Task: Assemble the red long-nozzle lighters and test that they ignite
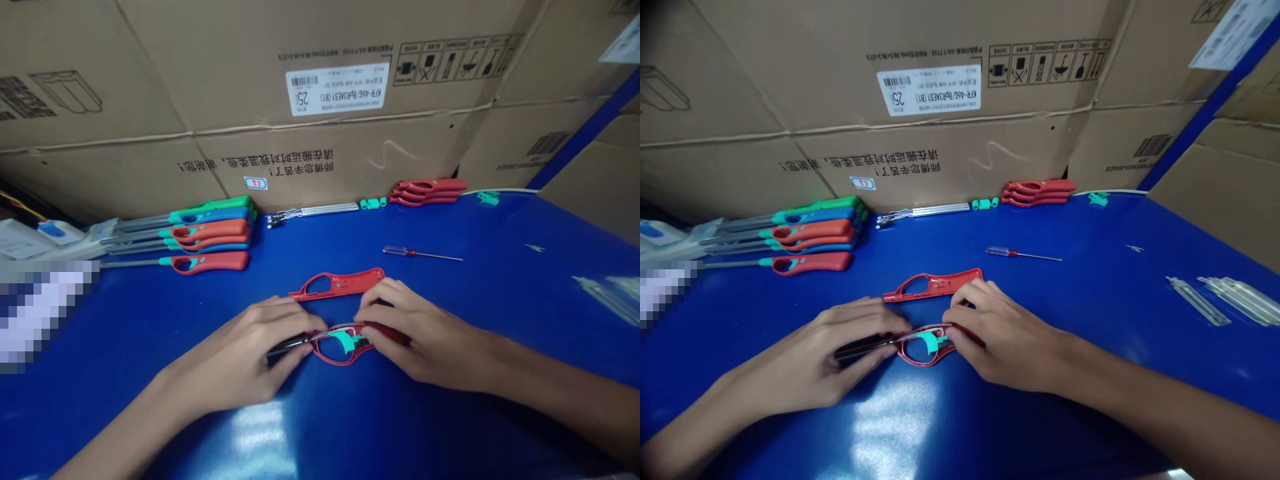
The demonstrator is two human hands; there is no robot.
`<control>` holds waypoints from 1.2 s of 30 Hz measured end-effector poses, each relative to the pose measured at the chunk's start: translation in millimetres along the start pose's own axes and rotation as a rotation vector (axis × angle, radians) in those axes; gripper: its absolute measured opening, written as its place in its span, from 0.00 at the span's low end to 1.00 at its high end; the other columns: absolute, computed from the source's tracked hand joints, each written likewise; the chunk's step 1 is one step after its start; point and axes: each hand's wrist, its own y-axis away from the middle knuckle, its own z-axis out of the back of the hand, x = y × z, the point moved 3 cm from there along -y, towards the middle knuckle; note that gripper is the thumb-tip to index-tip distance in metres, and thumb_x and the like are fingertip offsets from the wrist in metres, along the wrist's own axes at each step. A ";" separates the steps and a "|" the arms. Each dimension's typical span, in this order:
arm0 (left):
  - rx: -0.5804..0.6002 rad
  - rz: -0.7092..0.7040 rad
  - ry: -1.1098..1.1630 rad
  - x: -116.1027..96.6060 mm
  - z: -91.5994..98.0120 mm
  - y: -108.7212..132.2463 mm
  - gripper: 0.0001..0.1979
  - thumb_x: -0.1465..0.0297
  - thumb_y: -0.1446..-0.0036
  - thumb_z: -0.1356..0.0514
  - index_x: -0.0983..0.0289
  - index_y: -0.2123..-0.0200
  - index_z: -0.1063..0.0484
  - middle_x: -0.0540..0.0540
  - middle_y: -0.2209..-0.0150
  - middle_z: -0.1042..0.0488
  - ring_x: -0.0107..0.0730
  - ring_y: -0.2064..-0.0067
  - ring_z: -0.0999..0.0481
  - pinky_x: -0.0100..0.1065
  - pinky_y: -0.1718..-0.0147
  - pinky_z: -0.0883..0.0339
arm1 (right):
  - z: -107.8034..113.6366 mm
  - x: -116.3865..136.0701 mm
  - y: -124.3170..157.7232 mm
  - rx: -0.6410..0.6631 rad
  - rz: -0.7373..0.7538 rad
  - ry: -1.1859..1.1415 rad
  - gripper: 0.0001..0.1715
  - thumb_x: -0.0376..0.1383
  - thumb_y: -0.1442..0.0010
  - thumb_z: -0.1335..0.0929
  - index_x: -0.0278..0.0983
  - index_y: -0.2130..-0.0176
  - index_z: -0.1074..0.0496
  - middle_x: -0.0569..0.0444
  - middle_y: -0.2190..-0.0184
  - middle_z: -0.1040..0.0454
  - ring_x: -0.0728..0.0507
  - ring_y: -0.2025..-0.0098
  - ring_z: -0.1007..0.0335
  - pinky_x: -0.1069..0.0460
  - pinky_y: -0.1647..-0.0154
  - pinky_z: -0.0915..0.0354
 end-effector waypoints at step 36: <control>-0.018 0.075 -0.224 -2.3 -0.7 -1.1 0.21 0.60 0.43 0.41 0.64 0.49 0.32 0.58 0.55 0.26 0.45 0.52 0.28 0.49 0.50 0.34 | -4.5 5.3 -0.9 -0.085 0.046 -0.003 0.07 0.30 0.36 0.38 0.35 0.61 0.31 0.52 0.63 0.28 0.47 0.60 0.34 0.50 0.56 0.36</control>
